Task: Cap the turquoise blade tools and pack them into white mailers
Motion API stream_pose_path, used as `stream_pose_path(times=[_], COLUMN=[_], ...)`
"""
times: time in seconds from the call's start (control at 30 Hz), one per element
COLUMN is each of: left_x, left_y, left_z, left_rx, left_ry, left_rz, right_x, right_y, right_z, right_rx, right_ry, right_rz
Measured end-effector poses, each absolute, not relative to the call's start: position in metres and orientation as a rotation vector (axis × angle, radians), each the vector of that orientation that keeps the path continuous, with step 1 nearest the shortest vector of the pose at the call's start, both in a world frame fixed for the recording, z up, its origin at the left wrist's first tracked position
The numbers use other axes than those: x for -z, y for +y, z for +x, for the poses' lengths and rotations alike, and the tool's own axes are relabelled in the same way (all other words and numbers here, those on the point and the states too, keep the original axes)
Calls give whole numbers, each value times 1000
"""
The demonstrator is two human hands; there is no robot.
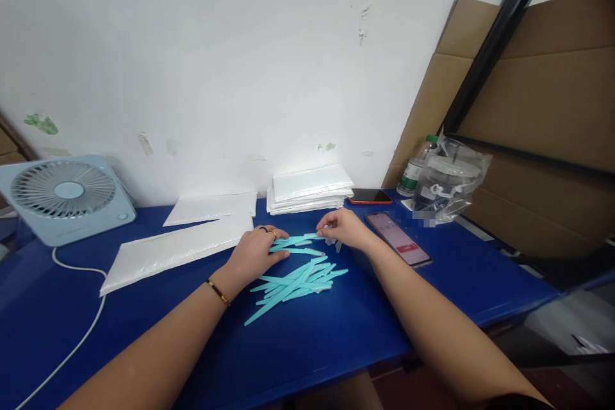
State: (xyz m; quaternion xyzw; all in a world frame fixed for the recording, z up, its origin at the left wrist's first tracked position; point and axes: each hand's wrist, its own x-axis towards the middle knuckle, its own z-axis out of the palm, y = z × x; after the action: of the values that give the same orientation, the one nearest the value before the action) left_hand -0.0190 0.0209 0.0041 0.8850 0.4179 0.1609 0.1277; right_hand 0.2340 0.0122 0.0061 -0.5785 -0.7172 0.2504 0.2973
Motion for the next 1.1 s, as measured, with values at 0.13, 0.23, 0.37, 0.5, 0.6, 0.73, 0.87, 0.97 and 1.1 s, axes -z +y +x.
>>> stream_pose_path(times=[0.13, 0.23, 0.37, 0.5, 0.6, 0.73, 0.87, 0.97, 1.1], left_x=[1, -1, -8, -10, -10, -8, -5, -3, -1], left_y=[26, 24, 8, -5, -7, -5, -3, -1, 1], left_z=[-14, -10, -7, -3, 0, -2, -4, -5, -3], left_rx=[-465, -574, -499, -308, -240, -267, -313, -317, -301], left_ry=[1322, 1397, 1226, 1093, 1139, 1200, 1237, 1252, 1241], left_rz=[2584, 2595, 2547, 2452, 2389, 2402, 2379, 2376, 2389], right_x=[-20, -27, -28, -30, -32, -34, -33, -31, -26], right_y=[7, 0, -4, -6, -8, -10, -9, -8, -5], right_z=[253, 264, 260, 250, 247, 248, 249, 249, 247], right_rx=[-581, -540, -499, -518, -575, -680, -741, -738, -747], right_ry=[-2045, -2223, -2389, -2395, -2407, -2449, -2422, -2386, -2384], right_rz=[-1583, -1624, -1662, -1631, -1585, -1526, -1550, -1557, -1503])
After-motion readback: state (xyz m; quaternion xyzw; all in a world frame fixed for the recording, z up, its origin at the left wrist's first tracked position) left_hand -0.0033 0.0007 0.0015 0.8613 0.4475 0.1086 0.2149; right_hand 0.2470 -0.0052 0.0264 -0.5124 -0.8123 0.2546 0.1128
